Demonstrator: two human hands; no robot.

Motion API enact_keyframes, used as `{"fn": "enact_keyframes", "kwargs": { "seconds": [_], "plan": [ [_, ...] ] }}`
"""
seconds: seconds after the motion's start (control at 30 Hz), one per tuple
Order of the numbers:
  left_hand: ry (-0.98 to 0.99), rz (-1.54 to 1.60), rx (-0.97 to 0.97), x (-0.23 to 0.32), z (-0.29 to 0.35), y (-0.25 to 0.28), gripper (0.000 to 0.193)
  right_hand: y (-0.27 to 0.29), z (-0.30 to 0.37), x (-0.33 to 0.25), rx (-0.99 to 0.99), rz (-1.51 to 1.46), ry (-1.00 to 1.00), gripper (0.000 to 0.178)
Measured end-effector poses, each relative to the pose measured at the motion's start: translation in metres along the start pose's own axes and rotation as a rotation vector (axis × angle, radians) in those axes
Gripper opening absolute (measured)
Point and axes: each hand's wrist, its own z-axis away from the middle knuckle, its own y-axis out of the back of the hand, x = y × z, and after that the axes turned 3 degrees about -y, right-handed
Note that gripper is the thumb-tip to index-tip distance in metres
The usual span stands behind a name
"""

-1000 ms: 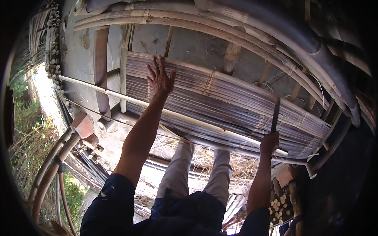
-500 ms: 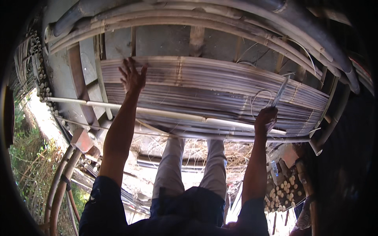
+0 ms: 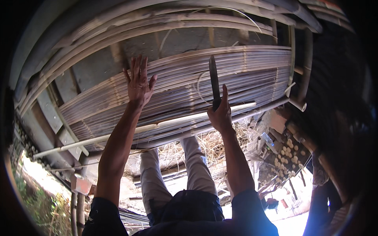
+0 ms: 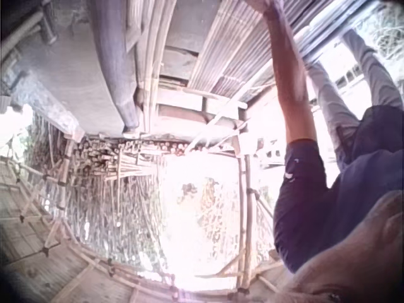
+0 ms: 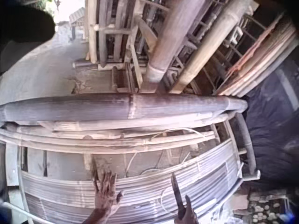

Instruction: The person uses a curved knife to split long bamboo poles into thin strips. They hold the bamboo with one hand and strike it with the knife to separate the fibers, then arrange the resulting strips on a bamboo rack.

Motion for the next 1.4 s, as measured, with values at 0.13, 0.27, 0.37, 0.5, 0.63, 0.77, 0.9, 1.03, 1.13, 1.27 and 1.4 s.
{"fn": "enact_keyframes", "kwargs": {
  "seconds": [0.13, 0.27, 0.37, 0.5, 0.63, 0.77, 0.9, 1.03, 1.13, 1.27, 1.4],
  "plan": [
    [-0.031, 0.060, 0.074, 0.045, -0.039, -0.027, 0.067, 0.009, -0.022, 0.014, 0.327, 0.222, 0.353, 0.083],
    [-0.090, 0.015, -0.043, 0.076, -0.063, -0.041, 0.067, -0.016, -0.054, 0.041, 0.126, 0.389, 0.120, 0.073],
    [-0.111, -0.062, -0.062, 0.087, -0.076, -0.059, 0.061, 0.007, -0.073, 0.020, 0.070, 0.267, 0.201, 0.073],
    [-0.078, -0.229, -0.156, 0.089, -0.090, -0.091, 0.026, 0.048, -0.078, 0.034, -0.017, 0.047, 0.180, 0.072],
    [-0.078, -0.270, 0.036, 0.105, -0.099, -0.088, 0.030, 0.112, -0.111, 0.132, 0.267, 0.079, 0.073, 0.068],
    [-0.046, -0.224, 0.038, 0.104, -0.097, -0.093, 0.041, 0.240, -0.201, 0.195, 0.248, 0.400, -0.310, 0.088],
    [-0.031, -0.241, -0.043, 0.105, -0.097, -0.092, 0.037, 0.315, -0.300, 0.209, 0.325, 0.814, -0.258, 0.077],
    [-0.063, -0.214, 0.006, 0.102, -0.097, -0.093, 0.033, 0.318, -0.348, 0.200, 0.173, 0.989, -0.339, 0.060],
    [-0.061, -0.245, -0.011, 0.109, -0.103, -0.093, 0.035, 0.316, -0.377, 0.207, -0.108, 0.985, -0.459, 0.058],
    [-0.081, -0.255, 0.034, 0.106, -0.107, -0.085, 0.038, 0.276, -0.356, 0.191, 0.210, 0.873, -0.322, 0.069],
    [-0.099, -0.265, 0.069, 0.113, -0.106, -0.089, 0.037, 0.310, -0.370, 0.210, 0.049, 0.894, -0.386, 0.076]
  ]
}}
